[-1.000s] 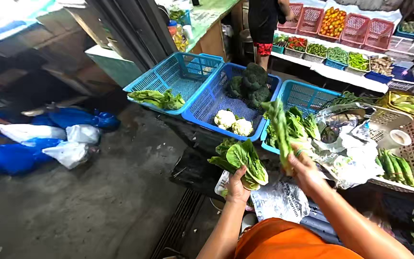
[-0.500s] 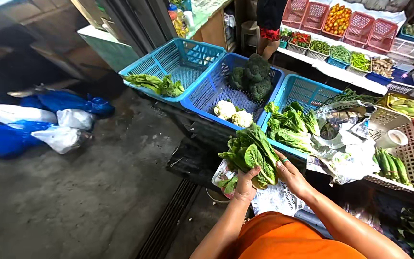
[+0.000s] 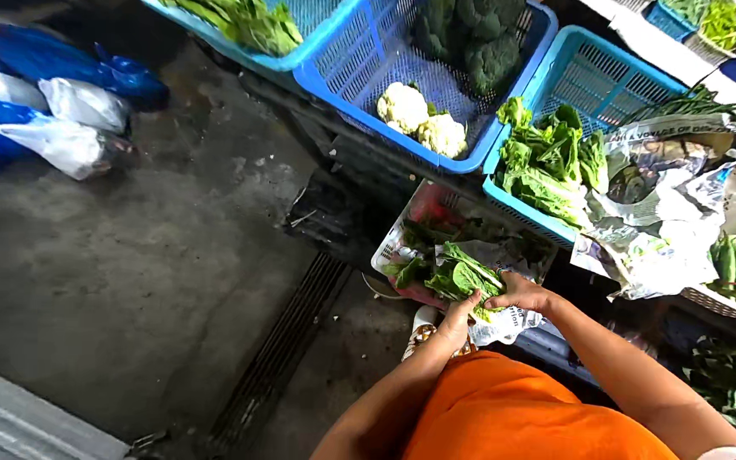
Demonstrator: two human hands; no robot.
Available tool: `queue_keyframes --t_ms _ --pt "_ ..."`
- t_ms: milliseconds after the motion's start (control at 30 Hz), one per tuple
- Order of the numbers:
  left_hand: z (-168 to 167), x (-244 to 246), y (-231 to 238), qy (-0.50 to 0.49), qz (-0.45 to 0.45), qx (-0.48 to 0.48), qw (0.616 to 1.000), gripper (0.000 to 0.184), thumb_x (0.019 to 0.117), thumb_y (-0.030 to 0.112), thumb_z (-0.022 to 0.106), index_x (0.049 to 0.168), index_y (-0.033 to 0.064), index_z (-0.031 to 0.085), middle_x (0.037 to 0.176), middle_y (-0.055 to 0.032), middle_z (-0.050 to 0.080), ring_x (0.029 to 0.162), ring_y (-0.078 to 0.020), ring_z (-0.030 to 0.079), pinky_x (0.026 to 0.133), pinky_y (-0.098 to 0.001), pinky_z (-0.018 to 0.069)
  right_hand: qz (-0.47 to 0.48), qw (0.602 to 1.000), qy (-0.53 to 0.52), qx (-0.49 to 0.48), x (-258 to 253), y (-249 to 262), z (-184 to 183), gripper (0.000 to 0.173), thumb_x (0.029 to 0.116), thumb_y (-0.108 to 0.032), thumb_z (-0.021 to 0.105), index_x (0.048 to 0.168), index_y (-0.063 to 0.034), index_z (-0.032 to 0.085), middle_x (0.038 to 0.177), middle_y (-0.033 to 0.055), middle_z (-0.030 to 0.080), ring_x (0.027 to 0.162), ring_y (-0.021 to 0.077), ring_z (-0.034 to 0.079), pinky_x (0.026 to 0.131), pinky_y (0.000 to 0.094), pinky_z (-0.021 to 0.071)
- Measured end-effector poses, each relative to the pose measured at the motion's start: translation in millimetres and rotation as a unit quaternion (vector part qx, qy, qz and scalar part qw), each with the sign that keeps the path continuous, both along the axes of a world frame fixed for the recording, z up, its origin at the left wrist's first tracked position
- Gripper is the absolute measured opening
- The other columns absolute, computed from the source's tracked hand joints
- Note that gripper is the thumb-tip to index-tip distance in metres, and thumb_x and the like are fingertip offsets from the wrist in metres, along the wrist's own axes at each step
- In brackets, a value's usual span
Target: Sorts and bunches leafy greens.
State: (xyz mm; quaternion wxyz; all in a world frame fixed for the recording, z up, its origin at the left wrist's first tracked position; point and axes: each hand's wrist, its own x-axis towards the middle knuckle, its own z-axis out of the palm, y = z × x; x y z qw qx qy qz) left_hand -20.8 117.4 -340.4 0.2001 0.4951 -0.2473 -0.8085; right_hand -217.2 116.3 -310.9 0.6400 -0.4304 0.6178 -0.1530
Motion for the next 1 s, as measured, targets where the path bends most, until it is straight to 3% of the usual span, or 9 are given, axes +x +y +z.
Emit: queue_keyframes --t_ms 67,200,333,467,667,800,867,933,1000 --pt "-16.0 -1.0 4.4 -0.041 -0.058 0.044 0.997 0.056 0.101 0.04 0.063 0.144 0.0062 0.05 0.14 -0.0144 0.058 0.122 -0.024 0.058 0.094 -0.0463 0.051 0.03 0.999 -0.012 0.004 -10.5 1.8 -24.3 0.092 0.0696 -0.029 0.091 0.147 -0.0043 0.047 0.129 0.0153 0.065 0.115 0.0209 0.065 0.102 0.041 0.0539" --pt "-44.6 -5.6 15.9 -0.045 0.0 0.118 0.992 0.044 0.0983 0.029 0.069 0.134 0.0065 0.056 0.117 -0.0124 0.067 0.092 -0.0198 0.066 0.07 -0.0358 0.0551 0.067 0.996 -0.052 -0.005 -15.1 -1.4 -66.7 0.098 0.0665 -0.015 0.092 0.15 -0.0052 0.043 0.136 0.0165 0.061 0.123 0.0213 0.062 0.108 0.0399 0.0511" --pt "-55.6 -2.8 3.8 -0.026 0.05 0.109 0.992 0.035 0.0952 0.012 0.071 0.126 0.0013 0.059 0.106 -0.0123 0.071 0.083 -0.0196 0.069 0.068 -0.035 0.0576 0.085 0.996 -0.011 -0.016 -9.9 -17.6 -71.6 0.101 0.0699 -0.018 0.091 0.155 -0.0092 0.038 0.143 0.0176 0.057 0.13 0.0244 0.058 0.112 0.0431 0.0475" --pt "-56.9 -3.2 -25.7 -0.036 0.005 0.07 0.997 0.035 0.0921 0.002 0.07 0.125 -0.0012 0.058 0.103 -0.013 0.071 0.079 -0.0193 0.069 0.067 -0.0339 0.0581 0.038 0.998 0.046 -0.022 -11.7 -25.4 -78.8 0.108 0.069 -0.031 0.093 0.158 -0.0123 0.036 0.143 0.0192 0.057 0.131 0.0275 0.057 0.113 0.0468 0.0461" --pt "-92.5 -21.4 -43.2 -0.087 0.016 0.115 0.989 0.042 0.0921 0.003 0.069 0.13 -0.0023 0.053 0.105 -0.0177 0.069 0.085 -0.0245 0.069 0.076 -0.0395 0.0592 0.015 0.993 0.121 0.008 -13.6 -28.8 -108.9 0.11 0.0723 -0.04 0.091 0.159 -0.0084 0.032 0.149 0.0214 0.051 0.138 0.0318 0.05 0.117 0.0509 0.0405" --pt "-84.8 -26.4 -33.0 -0.137 0.08 0.09 0.983 0.073 0.0874 -0.002 0.075 0.149 0.0032 0.036 0.134 -0.0225 0.058 0.109 -0.0318 0.066 0.086 -0.0448 0.06 0.043 0.986 0.159 0.026 -10.6 -33.7 -109.7 0.108 0.0746 -0.044 0.089 0.16 -0.0101 0.032 0.149 0.0219 0.051 0.138 0.0356 0.05 0.115 0.0564 0.0397" --pt "-76.7 -23.9 -26.2 -0.158 0.073 0.061 0.983 0.081 0.0875 -0.003 0.075 0.154 0.0041 0.029 0.14 -0.0252 0.052 0.111 -0.0331 0.065 0.086 -0.0445 0.0604 0.042 0.984 0.172 0.031 -9.1 -33.9 -110.6 0.109 0.0741 -0.043 0.089 0.161 -0.0115 0.031 0.15 0.0222 0.051 0.138 0.0368 0.05 0.115 0.0574 0.0398" --pt "-71.6 -14.8 -20.2 -0.194 0.013 -0.001 0.981 0.089 0.0893 0.0 0.075 0.158 0.0022 0.018 0.146 -0.029 0.046 0.119 -0.0362 0.063 0.092 -0.0465 0.0594 0.043 0.982 0.182 0.033 -8.1 -33.9 -109.8 0.109 0.0741 -0.043 0.089 0.161 -0.0122 0.031 0.149 0.0227 0.051 0.137 0.0378 0.05 0.114 0.058 0.0401" --pt "-59.8 -1.0 -17.7 -0.297 -0.132 -0.131 0.937 0.09 0.0908 0.011 0.076 0.157 -0.005 0.018 0.145 -0.0291 0.048 0.124 -0.0346 0.061 0.101 -0.0438 0.055 0.051 0.98 0.188 0.041 -7.1 -33.2 -109.3 0.108 0.0746 -0.045 0.088 0.161 -0.0133 0.031 0.148 0.022 0.053 0.137 0.0376 0.051 0.114 0.0582 0.0405"
